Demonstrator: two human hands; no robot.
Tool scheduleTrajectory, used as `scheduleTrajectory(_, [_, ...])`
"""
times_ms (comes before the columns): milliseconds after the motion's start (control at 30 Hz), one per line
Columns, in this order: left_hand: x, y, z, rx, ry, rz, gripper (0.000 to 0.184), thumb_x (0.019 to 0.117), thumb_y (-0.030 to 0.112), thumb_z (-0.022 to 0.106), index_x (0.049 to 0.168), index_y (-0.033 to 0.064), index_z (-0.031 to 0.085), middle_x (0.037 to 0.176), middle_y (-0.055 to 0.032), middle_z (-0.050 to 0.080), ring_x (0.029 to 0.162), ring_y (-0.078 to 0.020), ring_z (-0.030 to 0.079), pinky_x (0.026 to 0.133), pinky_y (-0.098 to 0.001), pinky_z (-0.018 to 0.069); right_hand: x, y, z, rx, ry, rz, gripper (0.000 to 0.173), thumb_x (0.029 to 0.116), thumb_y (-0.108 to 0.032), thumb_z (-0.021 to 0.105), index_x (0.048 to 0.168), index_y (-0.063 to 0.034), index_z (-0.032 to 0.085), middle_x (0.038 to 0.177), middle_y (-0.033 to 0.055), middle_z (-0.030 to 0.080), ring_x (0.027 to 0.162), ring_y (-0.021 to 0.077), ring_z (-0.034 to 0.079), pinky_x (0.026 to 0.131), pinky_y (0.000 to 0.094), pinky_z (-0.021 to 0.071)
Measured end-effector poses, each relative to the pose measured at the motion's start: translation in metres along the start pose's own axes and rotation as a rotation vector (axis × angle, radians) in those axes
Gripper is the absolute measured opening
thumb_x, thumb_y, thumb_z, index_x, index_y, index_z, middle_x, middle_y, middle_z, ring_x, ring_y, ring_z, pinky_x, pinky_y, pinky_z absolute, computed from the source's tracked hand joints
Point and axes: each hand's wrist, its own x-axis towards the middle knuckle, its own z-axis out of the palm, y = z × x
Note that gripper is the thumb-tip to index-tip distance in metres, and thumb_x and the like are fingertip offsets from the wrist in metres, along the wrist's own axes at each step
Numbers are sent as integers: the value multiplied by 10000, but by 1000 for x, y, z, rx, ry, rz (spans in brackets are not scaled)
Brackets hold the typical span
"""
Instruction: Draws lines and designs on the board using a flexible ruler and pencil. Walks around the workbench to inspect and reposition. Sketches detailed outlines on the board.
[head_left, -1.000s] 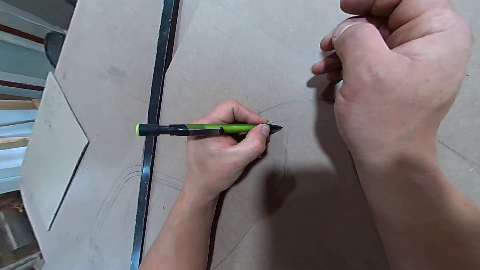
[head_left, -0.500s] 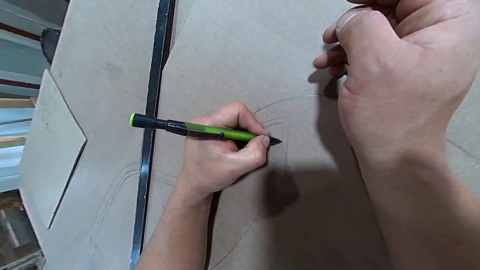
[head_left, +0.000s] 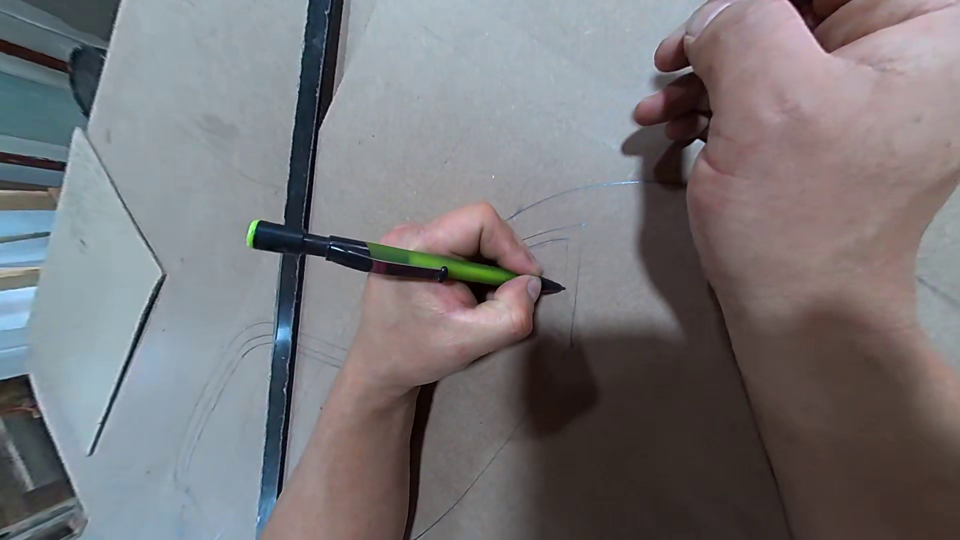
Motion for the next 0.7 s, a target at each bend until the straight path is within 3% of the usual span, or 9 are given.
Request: scheduleTrajectory(700, [-10, -3, -10, -31, -203, 71, 57, 851, 101, 714, 826, 96, 662, 764, 8, 694, 642, -80, 650, 543, -218, 545, -1, 4, 2, 5, 11, -21, 225, 953, -70, 634, 744, -145, 669, 674, -41, 669, 642, 93, 700, 603, 257, 610])
